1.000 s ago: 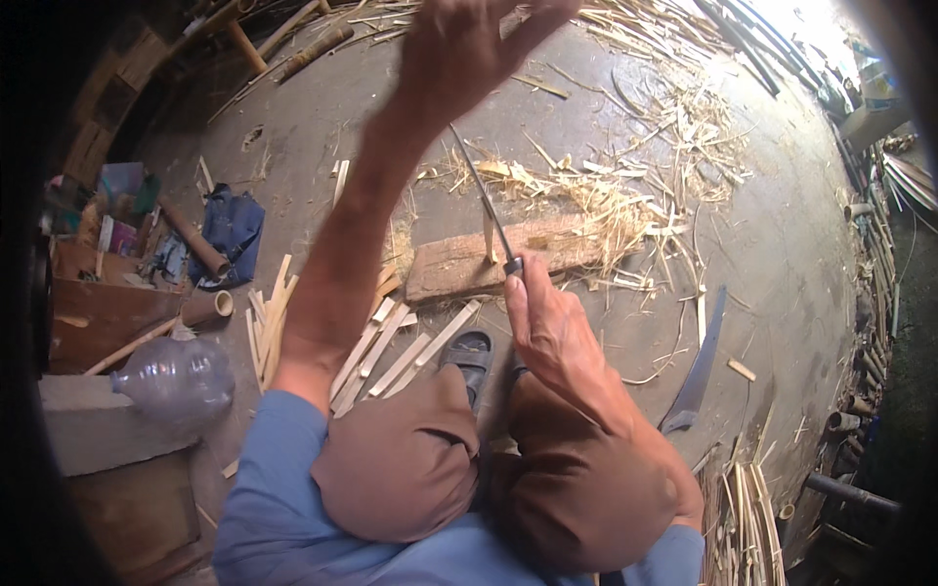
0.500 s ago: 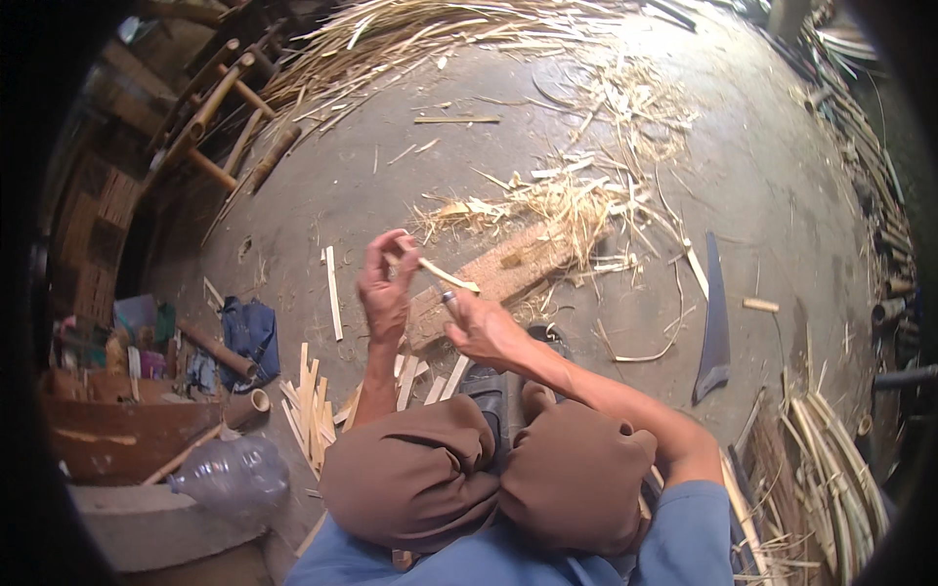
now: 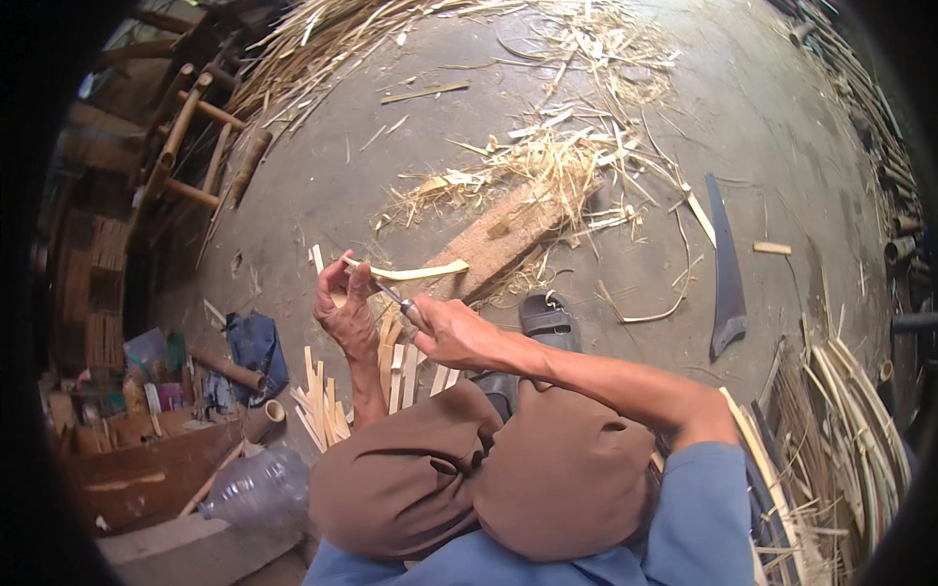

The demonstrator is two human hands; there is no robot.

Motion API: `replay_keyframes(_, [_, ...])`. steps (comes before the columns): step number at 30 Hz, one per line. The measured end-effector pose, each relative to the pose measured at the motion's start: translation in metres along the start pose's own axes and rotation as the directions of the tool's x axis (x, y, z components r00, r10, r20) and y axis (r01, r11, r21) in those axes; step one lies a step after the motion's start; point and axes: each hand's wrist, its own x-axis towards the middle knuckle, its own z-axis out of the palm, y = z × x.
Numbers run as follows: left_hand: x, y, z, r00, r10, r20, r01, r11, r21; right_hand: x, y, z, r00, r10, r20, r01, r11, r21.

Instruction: The person sits on the floor and uses a knife to shave and split thin bamboo strips, repeatedly picking up pieces, shaving them, and placing them into a growing pile. The person occasionally pauses to inspect the strips and adjust their grip.

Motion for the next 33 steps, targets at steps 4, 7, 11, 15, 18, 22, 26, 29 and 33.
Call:
replay_keyframes(4, [-0.008,0.004,0.010,0.993,0.116,0.023,-0.118,0.975,0.187,-0.006,0.042,-0.003,0.999,0.018,-0.052,-0.025,0.990,-0.141])
replay_keyframes(7, [-0.010,0.001,0.002,0.997,0.030,0.066,-0.041,0.986,0.159,-0.002,0.034,0.001,0.984,0.137,0.111,-0.143,0.988,0.052])
replay_keyframes(11, [-0.012,0.011,-0.001,0.996,-0.073,0.058,0.066,0.991,0.116,-0.001,0.029,0.003,0.983,0.118,0.137,-0.126,0.991,0.049])
replay_keyframes(15, [-0.021,0.012,0.001,1.000,-0.018,0.021,0.016,0.993,0.119,0.002,0.040,-0.002,0.989,0.123,0.077,-0.101,0.965,-0.242])
replay_keyframes(18, [-0.028,0.016,0.002,0.998,-0.043,0.044,0.036,0.986,0.164,-0.001,0.054,0.011,0.994,0.064,0.083,-0.051,0.987,-0.149])
replay_keyframes(22, [-0.027,0.010,-0.012,0.998,-0.067,0.004,0.065,0.979,0.195,0.001,0.059,0.022,0.987,0.074,0.140,-0.069,0.997,-0.040])
replay_keyframes(26, [-0.040,0.006,-0.018,0.999,-0.028,-0.015,0.030,0.988,0.154,0.002,0.026,0.020,0.990,0.008,0.144,0.009,0.993,-0.117])
replay_keyframes(29, [-0.057,0.008,-0.012,0.998,-0.069,-0.013,0.070,0.991,0.118,-0.005,0.069,0.005,0.951,0.301,0.071,-0.289,0.947,-0.139])
replay_keyframes(33, [-0.038,0.005,-0.012,0.998,-0.062,0.007,0.060,0.982,0.181,0.009,0.088,0.014,0.964,0.204,0.170,-0.190,0.977,-0.091])
